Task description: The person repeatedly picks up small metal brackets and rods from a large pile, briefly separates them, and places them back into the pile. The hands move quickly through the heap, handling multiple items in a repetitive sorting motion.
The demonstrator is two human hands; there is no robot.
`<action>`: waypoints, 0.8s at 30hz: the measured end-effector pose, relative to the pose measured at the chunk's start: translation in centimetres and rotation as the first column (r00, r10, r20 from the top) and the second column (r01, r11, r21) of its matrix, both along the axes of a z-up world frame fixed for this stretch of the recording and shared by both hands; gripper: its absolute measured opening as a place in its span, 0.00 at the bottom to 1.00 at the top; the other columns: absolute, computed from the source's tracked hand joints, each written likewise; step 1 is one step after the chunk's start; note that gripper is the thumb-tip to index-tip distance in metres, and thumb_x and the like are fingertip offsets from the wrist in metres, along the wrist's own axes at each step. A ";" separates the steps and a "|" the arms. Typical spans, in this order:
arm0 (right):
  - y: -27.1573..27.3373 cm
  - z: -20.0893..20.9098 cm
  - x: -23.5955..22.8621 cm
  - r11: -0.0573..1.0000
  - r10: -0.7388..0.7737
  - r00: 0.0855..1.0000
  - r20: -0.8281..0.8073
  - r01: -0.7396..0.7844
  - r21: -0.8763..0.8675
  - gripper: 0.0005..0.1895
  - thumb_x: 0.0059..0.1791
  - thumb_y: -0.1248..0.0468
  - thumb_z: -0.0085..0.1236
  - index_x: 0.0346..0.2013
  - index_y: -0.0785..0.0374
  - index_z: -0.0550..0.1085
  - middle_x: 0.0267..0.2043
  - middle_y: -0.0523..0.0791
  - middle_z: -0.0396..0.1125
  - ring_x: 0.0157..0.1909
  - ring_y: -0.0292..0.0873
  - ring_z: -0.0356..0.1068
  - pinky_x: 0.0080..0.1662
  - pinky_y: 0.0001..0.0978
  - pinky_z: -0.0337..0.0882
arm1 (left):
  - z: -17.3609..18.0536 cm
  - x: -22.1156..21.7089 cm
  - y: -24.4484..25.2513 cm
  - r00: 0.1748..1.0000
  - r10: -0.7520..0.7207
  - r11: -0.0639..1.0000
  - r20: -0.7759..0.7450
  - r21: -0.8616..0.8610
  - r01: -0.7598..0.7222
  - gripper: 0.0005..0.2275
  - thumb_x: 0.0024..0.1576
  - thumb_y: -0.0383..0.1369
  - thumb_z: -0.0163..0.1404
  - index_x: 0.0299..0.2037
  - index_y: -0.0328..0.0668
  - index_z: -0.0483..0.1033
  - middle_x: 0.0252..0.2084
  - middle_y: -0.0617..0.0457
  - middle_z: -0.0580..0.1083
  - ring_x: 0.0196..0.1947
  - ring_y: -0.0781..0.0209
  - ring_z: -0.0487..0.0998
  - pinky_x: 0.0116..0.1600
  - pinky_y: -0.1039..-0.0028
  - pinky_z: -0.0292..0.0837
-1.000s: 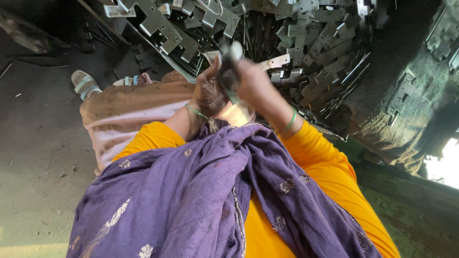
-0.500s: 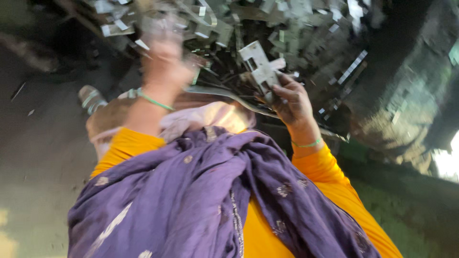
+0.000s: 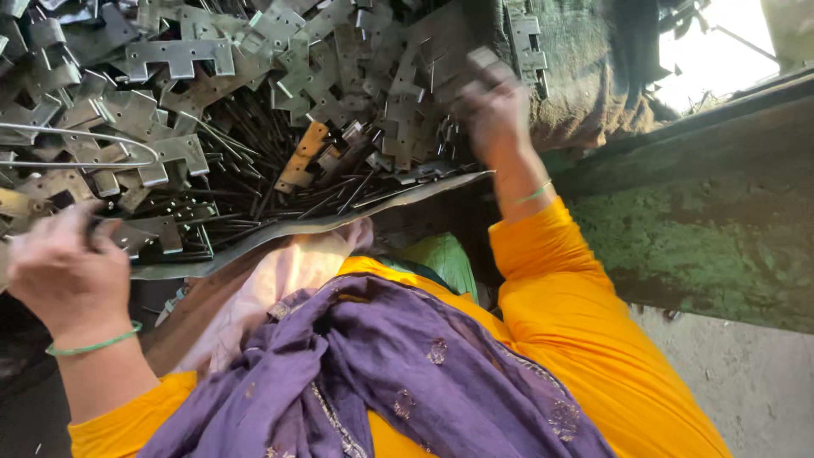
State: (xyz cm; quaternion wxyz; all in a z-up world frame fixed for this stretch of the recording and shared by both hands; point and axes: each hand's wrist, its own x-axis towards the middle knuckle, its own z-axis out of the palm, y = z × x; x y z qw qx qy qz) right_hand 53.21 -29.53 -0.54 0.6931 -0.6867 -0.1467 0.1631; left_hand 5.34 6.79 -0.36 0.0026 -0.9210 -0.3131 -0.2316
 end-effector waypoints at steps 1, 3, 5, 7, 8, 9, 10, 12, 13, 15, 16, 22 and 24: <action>-1.7 -0.5 3.9 0.980 -0.003 0.998 0.064 -0.010 0.198 0.21 0.47 0.77 0.54 0.56 0.67 0.73 0.50 0.45 0.71 0.44 0.39 0.72 0.45 0.29 0.76 | 0.4 0.0 -0.5 0.999 -0.050 0.998 -0.019 0.034 0.050 0.11 0.52 0.26 0.67 0.43 0.42 0.82 0.36 0.44 0.78 0.35 0.44 0.78 0.38 0.61 0.73; -3.7 -1.1 12.5 0.637 -0.076 0.466 0.881 0.703 -0.317 0.11 0.53 0.67 0.63 0.50 0.66 0.75 0.48 0.51 0.72 0.52 0.50 0.71 0.56 0.41 0.71 | 0.6 0.9 -0.9 0.997 -0.069 0.998 0.022 0.000 0.069 0.08 0.56 0.25 0.62 0.44 0.44 0.82 0.37 0.45 0.79 0.38 0.48 0.80 0.41 0.63 0.75; -8.2 -2.4 16.8 0.466 0.125 0.471 0.873 0.749 -0.471 0.16 0.54 0.69 0.59 0.56 0.69 0.71 0.51 0.54 0.70 0.54 0.54 0.70 0.57 0.43 0.70 | 0.1 1.1 -1.5 0.958 -0.071 0.970 0.278 -0.203 0.131 0.07 0.60 0.23 0.57 0.46 0.40 0.80 0.39 0.45 0.80 0.41 0.51 0.82 0.45 0.66 0.77; -11.2 -2.9 19.0 0.420 0.255 0.532 0.807 0.691 -0.589 0.21 0.54 0.70 0.56 0.62 0.71 0.66 0.54 0.58 0.68 0.55 0.58 0.69 0.57 0.46 0.69 | -0.9 1.7 -1.3 0.728 0.120 0.791 0.675 -0.508 0.340 0.06 0.63 0.19 0.54 0.48 0.33 0.78 0.42 0.44 0.80 0.43 0.54 0.84 0.48 0.66 0.80; -12.2 -2.7 19.5 0.401 0.297 0.558 0.775 0.664 -0.631 0.23 0.54 0.71 0.54 0.64 0.73 0.64 0.55 0.60 0.67 0.56 0.60 0.68 0.58 0.47 0.68 | -1.5 2.0 -1.0 0.523 0.295 0.669 0.800 -0.564 0.485 0.06 0.63 0.18 0.54 0.48 0.31 0.77 0.43 0.45 0.80 0.43 0.54 0.84 0.50 0.66 0.82; -13.0 -2.5 19.7 0.392 0.327 0.583 0.744 0.633 -0.668 0.26 0.55 0.72 0.52 0.67 0.74 0.62 0.56 0.61 0.66 0.57 0.62 0.68 0.58 0.49 0.68 | -1.9 2.3 -0.7 0.301 0.528 0.506 0.794 -0.579 0.640 0.06 0.62 0.16 0.55 0.46 0.30 0.76 0.43 0.45 0.80 0.42 0.53 0.83 0.50 0.65 0.83; -13.0 -2.0 19.1 0.368 0.342 0.614 0.711 0.609 -0.703 0.28 0.55 0.72 0.51 0.70 0.76 0.60 0.58 0.63 0.65 0.58 0.64 0.67 0.58 0.50 0.67 | -2.2 2.3 -0.4 0.090 0.738 0.357 0.668 -0.501 0.788 0.06 0.61 0.15 0.57 0.44 0.30 0.76 0.43 0.46 0.79 0.41 0.52 0.83 0.50 0.63 0.85; -11.6 0.2 17.4 0.307 0.376 0.661 0.650 0.573 -0.760 0.28 0.59 0.71 0.50 0.73 0.76 0.59 0.58 0.66 0.65 0.58 0.66 0.67 0.57 0.53 0.67 | -2.5 2.6 -0.1 -0.026 0.889 0.167 0.458 -0.270 0.948 0.13 0.62 0.13 0.52 0.57 0.26 0.72 0.49 0.40 0.77 0.47 0.50 0.82 0.56 0.67 0.82; -10.2 1.2 15.9 0.422 0.411 0.543 0.732 0.598 -0.681 0.28 0.58 0.70 0.54 0.71 0.76 0.60 0.60 0.65 0.64 0.59 0.65 0.67 0.58 0.51 0.67 | -2.4 2.4 0.0 -0.053 0.942 0.098 0.330 -0.120 0.988 0.18 0.63 0.11 0.50 0.63 0.25 0.70 0.52 0.37 0.75 0.51 0.49 0.81 0.59 0.69 0.80; -5.8 2.6 11.6 0.647 0.419 0.286 0.862 0.573 -0.504 0.29 0.55 0.69 0.62 0.68 0.77 0.62 0.62 0.64 0.64 0.60 0.64 0.67 0.60 0.47 0.68 | -2.2 2.4 -0.5 0.004 0.861 0.078 0.508 -0.140 0.987 0.25 0.57 0.10 0.49 0.67 0.26 0.68 0.54 0.38 0.74 0.53 0.50 0.80 0.63 0.67 0.79; -2.9 3.0 9.1 0.640 0.476 0.409 0.779 0.446 -0.625 0.27 0.58 0.67 0.61 0.71 0.69 0.66 0.63 0.59 0.66 0.62 0.62 0.68 0.62 0.48 0.68 | -2.0 2.4 -0.8 0.036 0.807 0.070 0.589 -0.156 0.985 0.29 0.55 0.09 0.49 0.70 0.27 0.67 0.55 0.38 0.74 0.55 0.50 0.80 0.64 0.66 0.79; 12.1 0.3 -8.4 0.583 0.812 0.051 0.581 -0.124 -0.803 0.25 0.49 0.69 0.61 0.62 0.65 0.74 0.68 0.55 0.61 0.68 0.59 0.60 0.65 0.56 0.63 | -2.6 5.2 -1.8 0.916 -0.101 0.970 0.388 -0.168 0.177 0.12 0.58 0.24 0.58 0.51 0.47 0.80 0.44 0.46 0.80 0.49 0.51 0.82 0.56 0.64 0.77; 15.4 -1.4 -11.8 0.564 0.805 -0.136 0.577 -0.125 -0.816 0.25 0.49 0.69 0.56 0.62 0.64 0.73 0.68 0.52 0.62 0.71 0.57 0.59 0.68 0.59 0.58 | -4.0 8.2 -2.5 0.713 0.294 0.448 0.637 -0.751 0.486 0.11 0.65 0.24 0.46 0.51 0.39 0.82 0.44 0.40 0.77 0.42 0.46 0.76 0.49 0.64 0.73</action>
